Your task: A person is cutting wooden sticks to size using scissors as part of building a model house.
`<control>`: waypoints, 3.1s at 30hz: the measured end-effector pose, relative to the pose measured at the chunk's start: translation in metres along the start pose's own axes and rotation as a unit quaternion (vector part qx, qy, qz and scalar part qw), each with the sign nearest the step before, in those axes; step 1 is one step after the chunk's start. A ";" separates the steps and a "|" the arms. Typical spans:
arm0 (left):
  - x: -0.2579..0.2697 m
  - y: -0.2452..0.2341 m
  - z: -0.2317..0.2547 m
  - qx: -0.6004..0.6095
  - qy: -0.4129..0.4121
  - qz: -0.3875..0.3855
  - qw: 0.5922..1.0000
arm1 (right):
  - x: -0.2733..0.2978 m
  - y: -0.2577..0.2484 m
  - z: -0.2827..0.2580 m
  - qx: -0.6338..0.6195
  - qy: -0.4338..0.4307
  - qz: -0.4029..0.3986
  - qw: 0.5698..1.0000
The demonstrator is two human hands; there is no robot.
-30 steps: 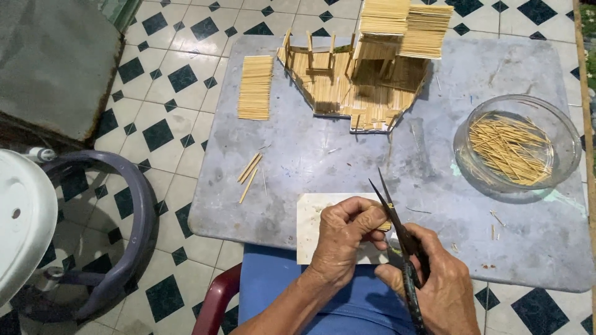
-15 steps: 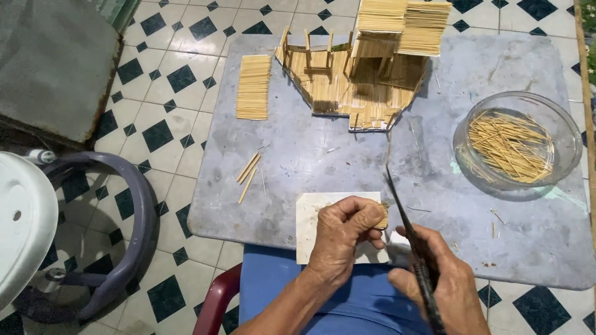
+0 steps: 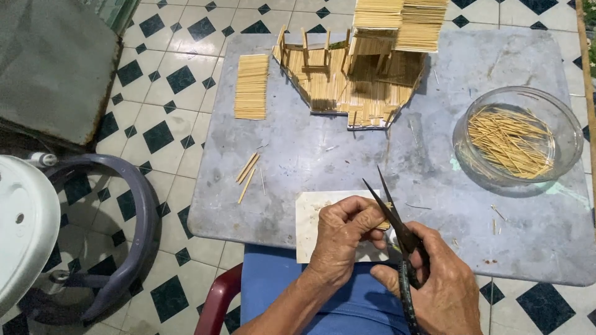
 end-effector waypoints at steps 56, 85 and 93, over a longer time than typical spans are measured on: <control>0.001 -0.012 0.016 -0.044 0.025 0.110 0.993 | -0.009 0.002 0.021 -0.291 -0.141 0.039 0.946; 0.000 -0.025 0.015 0.035 -0.014 0.103 0.994 | -0.032 -0.028 0.073 0.428 0.067 0.205 0.877; 0.008 -0.014 0.041 -0.241 0.010 0.082 0.967 | -0.034 -0.033 0.082 0.479 0.026 0.189 0.857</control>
Point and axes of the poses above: each hand's wrist, its own x-axis away from the middle knuckle, its own y-axis out of the palm, z = x × y, the point moved 7 cm from there along -x, towards the middle knuckle, and after that the axes turned 13 degrees about -z, right-handed, at the moved point
